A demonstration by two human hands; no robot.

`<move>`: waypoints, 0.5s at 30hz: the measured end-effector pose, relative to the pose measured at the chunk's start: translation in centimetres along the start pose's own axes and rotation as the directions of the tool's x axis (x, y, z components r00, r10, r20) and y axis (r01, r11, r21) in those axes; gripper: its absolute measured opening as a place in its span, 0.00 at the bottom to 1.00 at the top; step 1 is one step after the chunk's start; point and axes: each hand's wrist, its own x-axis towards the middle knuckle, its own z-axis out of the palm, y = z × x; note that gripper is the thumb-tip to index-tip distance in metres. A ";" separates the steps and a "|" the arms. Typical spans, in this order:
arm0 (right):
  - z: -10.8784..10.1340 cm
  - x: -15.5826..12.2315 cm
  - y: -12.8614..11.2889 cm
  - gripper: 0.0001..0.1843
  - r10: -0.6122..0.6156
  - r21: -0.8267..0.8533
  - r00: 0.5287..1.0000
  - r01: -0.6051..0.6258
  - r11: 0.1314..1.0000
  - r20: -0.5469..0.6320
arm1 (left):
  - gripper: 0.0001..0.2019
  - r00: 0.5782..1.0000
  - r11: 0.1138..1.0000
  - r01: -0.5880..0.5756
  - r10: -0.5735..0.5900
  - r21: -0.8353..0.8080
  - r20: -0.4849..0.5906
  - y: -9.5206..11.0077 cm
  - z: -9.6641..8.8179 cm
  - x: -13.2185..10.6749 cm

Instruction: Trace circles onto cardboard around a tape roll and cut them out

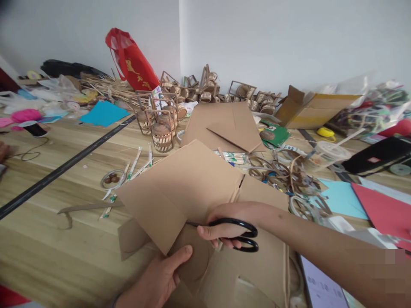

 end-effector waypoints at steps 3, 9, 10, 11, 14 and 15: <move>-0.2 -0.2 -0.4 0.43 0.018 -0.024 1.000 -0.018 1.000 0.009 | 0.28 1.000 1.000 0.011 -0.011 0.005 0.014 0.0 0.0 0.0; -0.5 -0.7 -1.2 0.44 0.023 -0.023 0.999 -0.022 0.999 0.036 | 0.30 0.999 1.000 0.010 -0.009 -0.012 0.053 0.3 0.5 -0.1; -0.5 -0.8 -1.2 0.44 0.013 -0.017 0.999 -0.012 1.000 0.033 | 0.31 0.999 1.000 0.010 -0.010 -0.008 0.044 0.4 0.5 -0.2; -0.4 -0.8 -1.2 0.44 0.003 -0.013 1.000 -0.003 1.000 0.022 | 0.32 0.999 1.000 0.006 -0.006 -0.002 0.034 0.4 0.5 -0.2; 0.2 -0.7 -0.8 0.45 -0.007 -0.014 0.999 0.006 1.000 -0.042 | 0.33 1.000 1.000 -0.008 0.008 0.009 0.010 0.4 0.3 -0.2; 0.4 -0.6 -0.7 0.45 -0.009 -0.014 0.998 0.008 1.000 -0.067 | 0.34 1.000 1.000 -0.007 0.007 0.007 0.004 0.3 0.2 -0.2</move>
